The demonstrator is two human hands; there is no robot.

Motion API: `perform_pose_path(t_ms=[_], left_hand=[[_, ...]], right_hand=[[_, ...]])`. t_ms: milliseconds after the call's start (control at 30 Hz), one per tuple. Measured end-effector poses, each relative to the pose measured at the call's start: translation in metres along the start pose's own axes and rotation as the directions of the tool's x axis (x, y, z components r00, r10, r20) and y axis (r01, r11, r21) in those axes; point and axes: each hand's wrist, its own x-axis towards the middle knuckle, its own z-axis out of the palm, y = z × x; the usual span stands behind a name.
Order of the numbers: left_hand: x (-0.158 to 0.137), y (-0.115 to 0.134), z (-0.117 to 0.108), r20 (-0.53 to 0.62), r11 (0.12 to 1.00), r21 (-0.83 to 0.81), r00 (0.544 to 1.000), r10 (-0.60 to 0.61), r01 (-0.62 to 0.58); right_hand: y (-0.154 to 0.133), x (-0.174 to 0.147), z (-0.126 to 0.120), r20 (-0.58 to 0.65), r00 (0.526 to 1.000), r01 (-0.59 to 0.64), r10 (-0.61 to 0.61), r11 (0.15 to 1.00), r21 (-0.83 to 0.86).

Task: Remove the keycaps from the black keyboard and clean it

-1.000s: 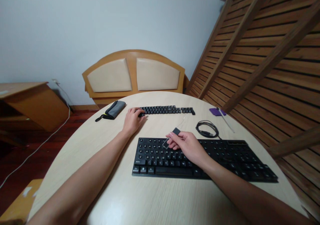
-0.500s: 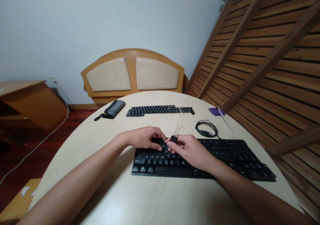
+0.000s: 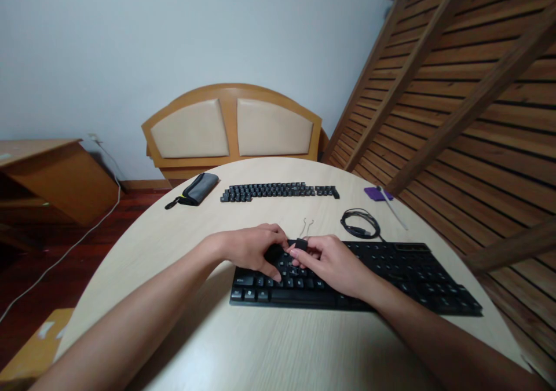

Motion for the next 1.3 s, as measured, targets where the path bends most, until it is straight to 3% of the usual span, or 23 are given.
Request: perform_pose_path(t_ms=[300, 533, 867, 1100, 1300], left_hand=[[-0.005, 0.015, 0.003, 0.021, 0.995, 0.026, 0.995, -0.099, 0.098], [-0.001, 0.025, 0.012, 0.019, 0.978, 0.170, 0.992, -0.123, 0.118], [-0.001, 0.026, 0.012, 0.021, 0.980, 0.149, 0.990, -0.136, 0.131], [-0.007, 0.023, 0.006, 0.048, 0.970, 0.175, 0.983, -0.179, 0.168], [-0.007, 0.021, 0.006, 0.048, 0.969, 0.181, 0.982, -0.181, 0.169]], right_hand=[[-0.002, -0.002, 0.000, -0.001, 0.999, 0.038, -0.038, 0.995, -0.092], [0.000, -0.001, 0.000, 0.004, 0.999, 0.049, -0.049, 0.992, -0.116], [-0.002, -0.004, 0.003, 0.045, 0.993, 0.118, -0.111, 0.971, -0.210], [-0.004, -0.005, 0.012, -0.011, 0.967, 0.244, -0.254, 0.938, -0.246], [0.002, -0.004, 0.017, -0.002, 0.967, 0.235, -0.255, 0.895, -0.379]])
